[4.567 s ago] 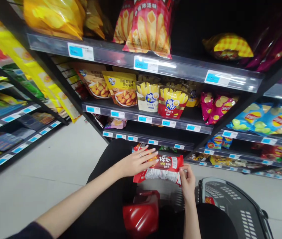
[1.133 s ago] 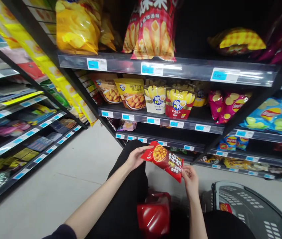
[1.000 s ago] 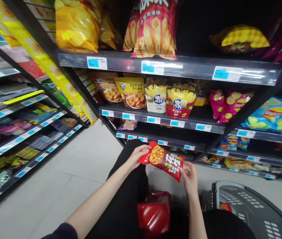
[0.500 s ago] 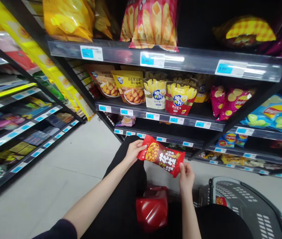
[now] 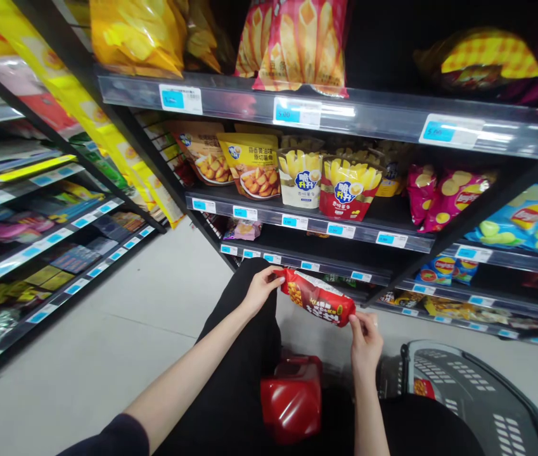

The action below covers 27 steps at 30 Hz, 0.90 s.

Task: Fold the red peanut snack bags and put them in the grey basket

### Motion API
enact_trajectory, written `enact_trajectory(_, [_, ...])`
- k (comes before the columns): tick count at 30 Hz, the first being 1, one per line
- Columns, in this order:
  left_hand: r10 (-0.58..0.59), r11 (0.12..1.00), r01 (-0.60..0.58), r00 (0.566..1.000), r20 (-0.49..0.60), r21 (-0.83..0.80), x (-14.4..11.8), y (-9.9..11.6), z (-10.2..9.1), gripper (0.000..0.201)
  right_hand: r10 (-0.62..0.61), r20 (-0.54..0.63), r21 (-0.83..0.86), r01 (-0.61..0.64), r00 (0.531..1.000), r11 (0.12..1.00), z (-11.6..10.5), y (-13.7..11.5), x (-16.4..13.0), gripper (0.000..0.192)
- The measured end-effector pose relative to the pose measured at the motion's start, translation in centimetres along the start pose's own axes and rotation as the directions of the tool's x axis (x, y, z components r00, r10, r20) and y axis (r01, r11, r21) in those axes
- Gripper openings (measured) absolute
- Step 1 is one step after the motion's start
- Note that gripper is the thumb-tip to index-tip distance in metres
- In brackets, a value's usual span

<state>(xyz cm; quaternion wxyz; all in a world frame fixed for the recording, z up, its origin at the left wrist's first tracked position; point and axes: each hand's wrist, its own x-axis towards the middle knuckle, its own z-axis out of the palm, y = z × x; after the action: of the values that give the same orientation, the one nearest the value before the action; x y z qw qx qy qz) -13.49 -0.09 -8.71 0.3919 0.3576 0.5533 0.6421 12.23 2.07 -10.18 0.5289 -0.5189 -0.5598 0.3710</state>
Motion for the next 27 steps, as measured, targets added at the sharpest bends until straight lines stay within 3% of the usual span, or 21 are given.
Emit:
enact_trajectory(3, [0.008, 0.999, -0.007, 1.0, -0.025, 0.044, -0.1, 0.2, 0.1, 0.017, 0.121, 0.111, 0.099, -0.132, 0.986, 0.986, 0.0, -0.2, -0.4, 0.029])
enact_trajectory(5, [-0.005, 1.0, 0.005, 1.0, -0.024, 0.016, -0.3, 0.4, 0.1, 0.013, 0.135, 0.148, 0.148, -0.157, 0.98, 0.976, 0.1, -0.3, -0.6, 0.03])
enact_trajectory(11, [0.083, 0.996, -0.084, 0.996, -0.009, -0.029, -0.4, 0.7, 0.2, 0.003, 0.113, 0.027, 0.113, -0.115, 0.993, 0.987, 0.1, -0.4, -0.7, 0.029])
enact_trajectory(14, [-0.029, 0.971, 0.034, 0.999, 0.024, -0.238, -0.5, 0.6, 0.2, 0.007, 0.135, -0.006, 0.179, -0.132, 0.991, 0.975, 0.6, -0.5, -0.7, 0.024])
enact_trajectory(18, [-0.185, 0.856, 0.239, 0.97, 0.16, -0.458, -0.5, 0.9, 0.1, 0.019, 0.165, 0.004, 0.319, -0.157, 0.986, 0.935, 1.0, -0.2, -0.8, 0.028])
enact_trajectory(23, [-0.246, 0.869, 0.314, 0.944, 0.218, -0.382, -0.5, 0.9, 0.1, 0.055, 0.177, 0.068, 0.412, -0.189, 0.982, 0.892, 0.9, 0.1, -0.5, 0.04])
enact_trajectory(27, [-0.273, 0.888, 0.343, 0.929, 0.25, -0.305, -0.4, 0.0, 0.1, 0.034, 0.254, 0.171, 0.418, -0.303, 0.952, 0.856, 0.8, 0.6, -0.3, 0.039])
